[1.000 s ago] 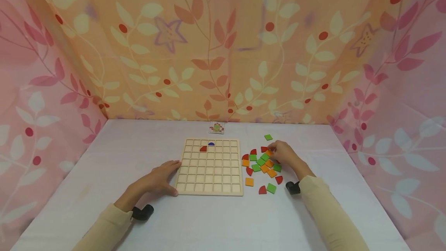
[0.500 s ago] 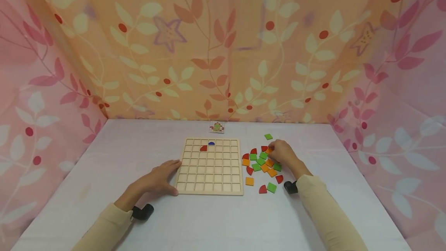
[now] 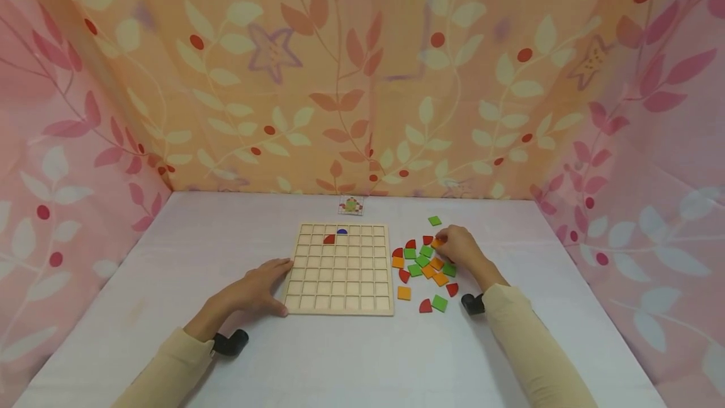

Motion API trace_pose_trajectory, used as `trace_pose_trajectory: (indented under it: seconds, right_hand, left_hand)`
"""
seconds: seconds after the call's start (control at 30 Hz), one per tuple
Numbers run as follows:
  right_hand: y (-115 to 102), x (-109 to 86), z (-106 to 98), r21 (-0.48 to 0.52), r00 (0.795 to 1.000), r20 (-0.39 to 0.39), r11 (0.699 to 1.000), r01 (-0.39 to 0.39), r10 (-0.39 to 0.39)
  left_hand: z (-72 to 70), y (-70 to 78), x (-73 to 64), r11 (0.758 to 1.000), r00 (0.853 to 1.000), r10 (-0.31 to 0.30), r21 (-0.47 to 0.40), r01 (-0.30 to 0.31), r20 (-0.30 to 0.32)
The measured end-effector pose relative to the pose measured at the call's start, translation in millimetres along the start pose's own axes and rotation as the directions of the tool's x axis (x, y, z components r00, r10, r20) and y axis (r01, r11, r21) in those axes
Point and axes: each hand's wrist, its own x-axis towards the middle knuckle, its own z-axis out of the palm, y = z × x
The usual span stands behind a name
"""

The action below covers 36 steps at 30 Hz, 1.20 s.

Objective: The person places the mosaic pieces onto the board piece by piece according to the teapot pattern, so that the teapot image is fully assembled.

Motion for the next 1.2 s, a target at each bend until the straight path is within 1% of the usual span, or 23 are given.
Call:
trace_pose_trajectory:
  seconds: [0.13,0.23,0.33,0.47,0.57,0.73,0.87,1.2]
  right_hand:
    - [-3,0.7,-1,0.053,1.000,0.008,0.998,-0.022,0.022]
    - [-7,1.2,-1,0.064,1.000,0.003,0.998,-0.011,0.011]
    - [-12,2.2,1,0.042,0.999,-0.032,0.999,0.035,-0.034]
    - [-21,4.5,4,0.017,0.993,-0.071,0.995,0.099,-0.098]
    - [-31,6.9,5,0.014,0.986,-0.084,0.990,0.143,-0.142]
    - [-46,14.2,5,0.024,0.981,-0.083,0.984,0.176,-0.173]
    - [-56,19.8,7,0.035,0.980,-0.072,0.982,0.186,-0.183]
    - [-82,26.0,11,0.014,0.960,-0.073,0.962,0.274,-0.272]
  left_hand:
    - [-1.2,1.1,-0.4,1.000,1.000,-0.002,-0.005,0.002,-0.001]
    - [-0.1,1.0,-0.1,1.000,1.000,-0.007,-0.007,0.007,0.003]
    - [1.2,0.6,0.2,1.000,1.000,-0.012,-0.005,0.012,0.008]
    - [2.2,-0.3,0.6,1.000,1.000,-0.018,-0.001,0.018,0.006]
    - [2.2,-1.2,1.0,1.000,1.000,-0.016,-0.003,0.016,0.001]
    - [2.3,-2.8,1.5,1.000,1.000,-0.005,-0.001,0.005,-0.004]
    - [2.6,-3.2,1.6,1.000,1.000,-0.001,0.002,0.001,-0.005]
    - [1.2,-1.4,1.7,1.000,1.000,-0.004,0.013,0.004,0.004]
